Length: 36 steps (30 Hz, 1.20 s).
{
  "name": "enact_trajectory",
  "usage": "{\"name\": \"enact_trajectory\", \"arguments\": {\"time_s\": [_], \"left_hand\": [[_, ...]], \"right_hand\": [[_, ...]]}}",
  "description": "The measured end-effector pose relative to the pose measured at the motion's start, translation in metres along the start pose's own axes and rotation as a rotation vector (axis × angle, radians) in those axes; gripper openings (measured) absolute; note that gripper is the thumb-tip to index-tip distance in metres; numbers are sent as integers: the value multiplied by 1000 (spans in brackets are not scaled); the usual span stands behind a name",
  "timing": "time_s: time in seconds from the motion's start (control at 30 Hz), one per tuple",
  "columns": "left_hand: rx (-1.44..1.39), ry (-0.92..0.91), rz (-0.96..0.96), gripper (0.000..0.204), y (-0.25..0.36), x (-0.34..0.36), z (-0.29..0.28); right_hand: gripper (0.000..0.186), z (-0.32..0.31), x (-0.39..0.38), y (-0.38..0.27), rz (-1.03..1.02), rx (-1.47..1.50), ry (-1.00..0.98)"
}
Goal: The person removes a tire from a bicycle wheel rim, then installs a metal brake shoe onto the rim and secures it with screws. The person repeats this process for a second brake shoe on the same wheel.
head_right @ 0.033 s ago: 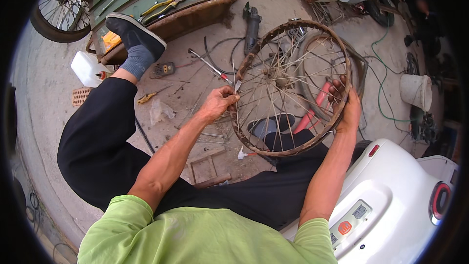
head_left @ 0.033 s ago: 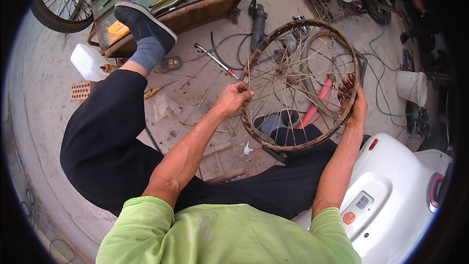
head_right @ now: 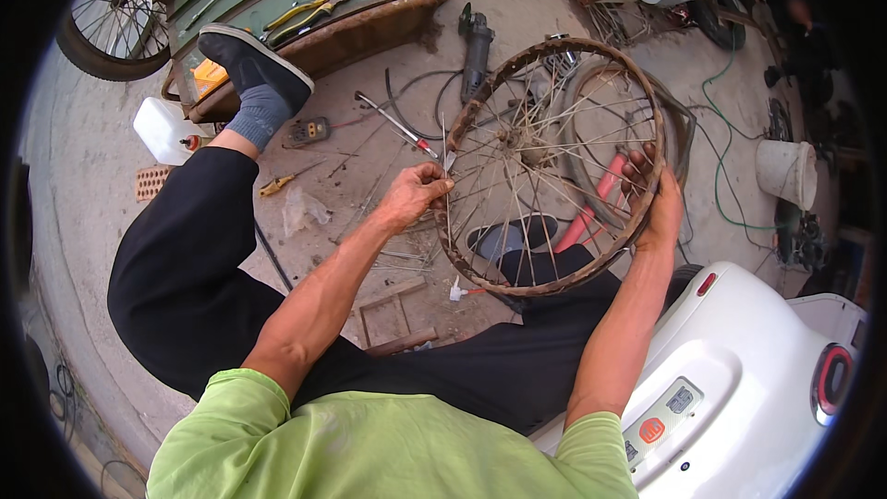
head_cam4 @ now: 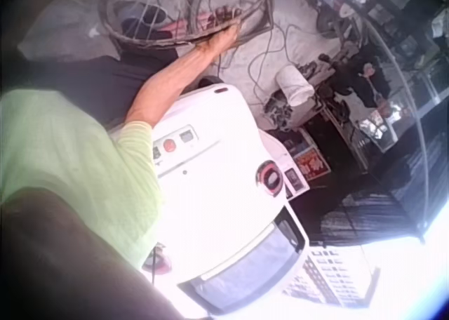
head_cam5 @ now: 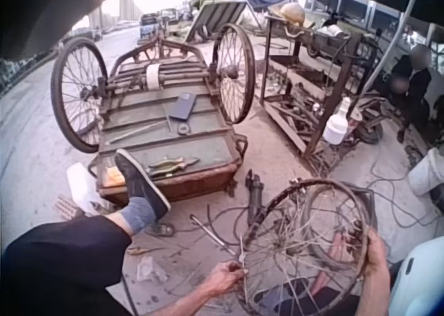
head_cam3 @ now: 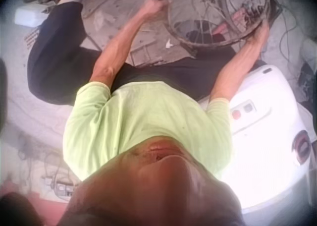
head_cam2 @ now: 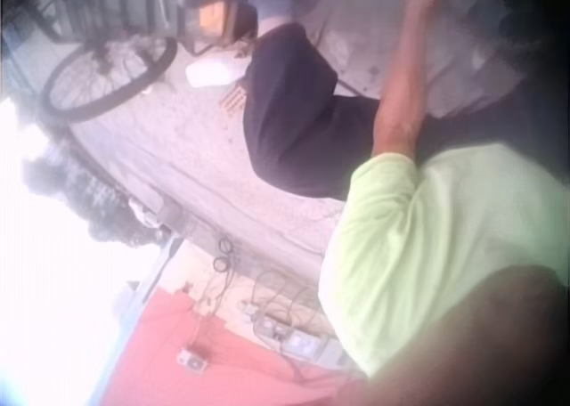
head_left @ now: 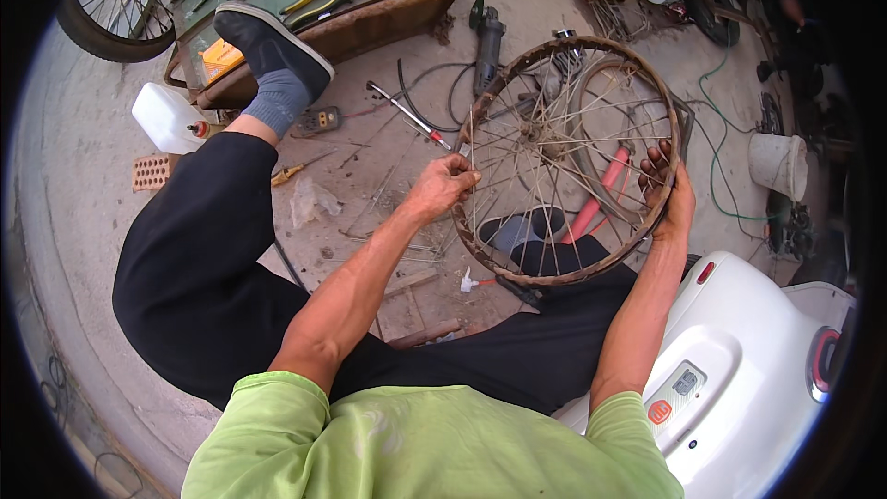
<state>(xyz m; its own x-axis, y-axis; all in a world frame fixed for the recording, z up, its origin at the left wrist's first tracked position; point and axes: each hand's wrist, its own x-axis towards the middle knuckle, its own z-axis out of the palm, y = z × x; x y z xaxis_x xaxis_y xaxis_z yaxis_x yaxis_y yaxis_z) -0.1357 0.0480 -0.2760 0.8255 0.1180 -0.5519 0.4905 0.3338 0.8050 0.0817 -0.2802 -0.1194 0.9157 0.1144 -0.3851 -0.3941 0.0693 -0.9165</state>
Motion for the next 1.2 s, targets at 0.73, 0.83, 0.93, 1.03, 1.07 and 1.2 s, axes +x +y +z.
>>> {"name": "enact_trajectory", "arguments": {"time_s": [0.73,0.83,0.93,1.03,1.07,1.2], "left_hand": [[534,-43,325,30,12,7,1],[735,-57,353,30,32,9,-5],[870,-93,323,29,54,6,-7],[870,-58,365,29,52,7,-11],[883,-52,370,29,52,7,-13],[906,-31,340,30,63,9,-14]], "right_hand": [[39,18,-16,2,-31,13,-41],[36,34,-26,-1,-62,-5,-32],[37,37,-31,-3,-70,-71,-6],[38,39,-30,-3,-76,-95,-21],[38,39,-31,-3,-75,-95,-19],[39,39,-32,0,-66,-77,-20]]}}
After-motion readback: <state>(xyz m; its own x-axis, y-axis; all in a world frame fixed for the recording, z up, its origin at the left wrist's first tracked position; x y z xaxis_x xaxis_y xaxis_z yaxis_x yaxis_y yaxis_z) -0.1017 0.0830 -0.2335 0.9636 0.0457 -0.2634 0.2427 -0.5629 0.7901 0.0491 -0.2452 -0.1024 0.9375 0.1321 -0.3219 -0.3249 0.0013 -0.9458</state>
